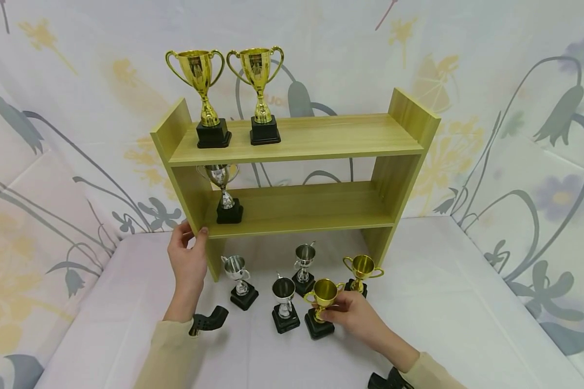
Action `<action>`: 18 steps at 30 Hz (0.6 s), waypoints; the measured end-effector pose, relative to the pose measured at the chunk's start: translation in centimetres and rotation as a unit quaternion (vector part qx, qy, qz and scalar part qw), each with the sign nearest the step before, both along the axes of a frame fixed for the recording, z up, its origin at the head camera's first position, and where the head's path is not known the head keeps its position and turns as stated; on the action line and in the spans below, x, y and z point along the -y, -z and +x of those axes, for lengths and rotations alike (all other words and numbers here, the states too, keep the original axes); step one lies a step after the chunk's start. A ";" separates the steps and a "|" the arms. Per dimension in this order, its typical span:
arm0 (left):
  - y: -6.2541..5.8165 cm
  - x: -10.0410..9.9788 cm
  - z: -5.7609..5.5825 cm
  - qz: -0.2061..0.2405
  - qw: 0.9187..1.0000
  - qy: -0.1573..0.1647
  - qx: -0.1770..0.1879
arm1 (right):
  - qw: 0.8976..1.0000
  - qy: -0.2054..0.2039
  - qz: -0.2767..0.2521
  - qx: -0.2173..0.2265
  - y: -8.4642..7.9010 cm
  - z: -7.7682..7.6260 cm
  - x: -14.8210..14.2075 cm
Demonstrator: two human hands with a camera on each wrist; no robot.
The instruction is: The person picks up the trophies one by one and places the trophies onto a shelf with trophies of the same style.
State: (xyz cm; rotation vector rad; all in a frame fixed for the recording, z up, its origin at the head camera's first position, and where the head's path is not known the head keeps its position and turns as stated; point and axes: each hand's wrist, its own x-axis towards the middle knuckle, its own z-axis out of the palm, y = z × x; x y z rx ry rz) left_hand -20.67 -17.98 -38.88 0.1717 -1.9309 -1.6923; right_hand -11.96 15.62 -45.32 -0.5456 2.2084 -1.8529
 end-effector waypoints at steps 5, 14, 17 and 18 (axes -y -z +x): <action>0.0 0.0 0.0 0.001 1.000 -0.001 -0.001 | 1.000 0.007 -0.003 0.003 -0.1 0.1 -0.1; 0.1 0.1 -0.1 -0.003 1.000 0.002 0.001 | 1.000 0.014 0.010 0.009 -0.6 0.4 -0.4; 0.1 0.1 -0.1 -0.004 1.000 0.003 0.001 | 1.000 0.014 0.013 0.002 -0.8 0.4 -0.5; 0.1 0.1 0.0 -0.004 1.000 0.002 0.002 | 1.000 0.013 0.011 0.000 -0.8 0.4 -0.5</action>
